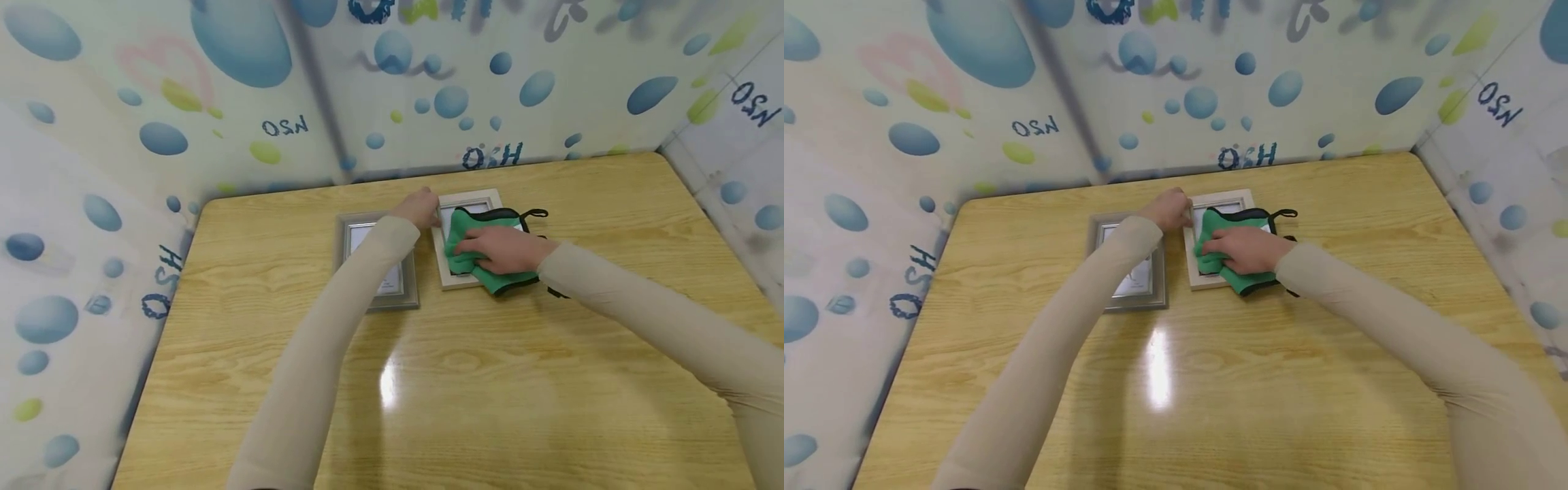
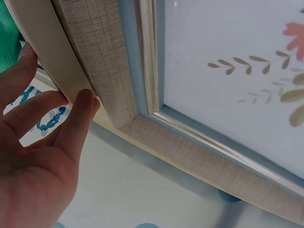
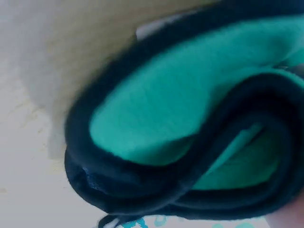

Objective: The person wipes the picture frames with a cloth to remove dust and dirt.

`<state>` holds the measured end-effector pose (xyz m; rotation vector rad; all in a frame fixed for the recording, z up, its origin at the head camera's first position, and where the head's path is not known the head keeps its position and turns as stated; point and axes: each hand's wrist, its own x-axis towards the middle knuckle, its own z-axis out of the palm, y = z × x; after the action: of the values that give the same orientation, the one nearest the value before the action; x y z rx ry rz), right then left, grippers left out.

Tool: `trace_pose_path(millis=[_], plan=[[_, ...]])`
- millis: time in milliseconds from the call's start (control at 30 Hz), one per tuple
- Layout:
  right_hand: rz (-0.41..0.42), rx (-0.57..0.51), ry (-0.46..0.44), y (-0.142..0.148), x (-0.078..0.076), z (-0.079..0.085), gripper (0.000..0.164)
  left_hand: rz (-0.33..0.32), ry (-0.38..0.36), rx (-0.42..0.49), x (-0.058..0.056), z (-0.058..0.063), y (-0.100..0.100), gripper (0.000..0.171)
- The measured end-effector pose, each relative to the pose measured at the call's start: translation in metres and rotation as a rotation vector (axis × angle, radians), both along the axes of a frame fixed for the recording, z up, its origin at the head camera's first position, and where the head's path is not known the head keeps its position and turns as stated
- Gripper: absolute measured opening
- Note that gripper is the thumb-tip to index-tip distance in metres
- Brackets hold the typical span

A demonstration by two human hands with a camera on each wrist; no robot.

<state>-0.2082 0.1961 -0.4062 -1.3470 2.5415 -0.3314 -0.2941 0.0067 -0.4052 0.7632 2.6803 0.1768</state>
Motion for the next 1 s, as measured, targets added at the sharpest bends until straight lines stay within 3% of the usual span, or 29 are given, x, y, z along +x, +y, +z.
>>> trace_pose_path(millis=[100, 167, 267, 433, 533, 700, 1000], plan=[[0.015, -0.006, -0.085, 0.003, 0.003, 0.005, 0.037, -0.002, -0.002, 0.000, -0.001, 0.001, -0.002, 0.022], [0.001, 0.003, -0.097, 0.003, 0.000, 0.007, 0.036, -0.004, -0.003, 0.002, -0.002, 0.002, -0.003, 0.023], [-0.069, 0.028, -0.033, 0.000, -0.012, 0.005, 0.035, -0.013, 0.003, -0.008, -0.004, 0.001, -0.005, 0.027], [-0.296, 0.098, 0.117, -0.016, -0.037, -0.006, 0.031, -0.032, -0.001, -0.029, -0.005, -0.002, -0.004, 0.032], [-0.349, 0.118, 0.142, -0.023, -0.046, -0.007, 0.023, -0.031, -0.015, -0.005, -0.004, -0.005, -0.001, 0.029], [-0.226, 0.101, 0.140, -0.019, -0.039, -0.004, 0.022, -0.001, -0.028, 0.006, -0.002, -0.007, 0.003, 0.027], [0.056, 0.092, 0.142, -0.006, 0.003, 0.005, 0.025, -0.021, -0.003, -0.046, -0.002, -0.004, 0.002, 0.030]])
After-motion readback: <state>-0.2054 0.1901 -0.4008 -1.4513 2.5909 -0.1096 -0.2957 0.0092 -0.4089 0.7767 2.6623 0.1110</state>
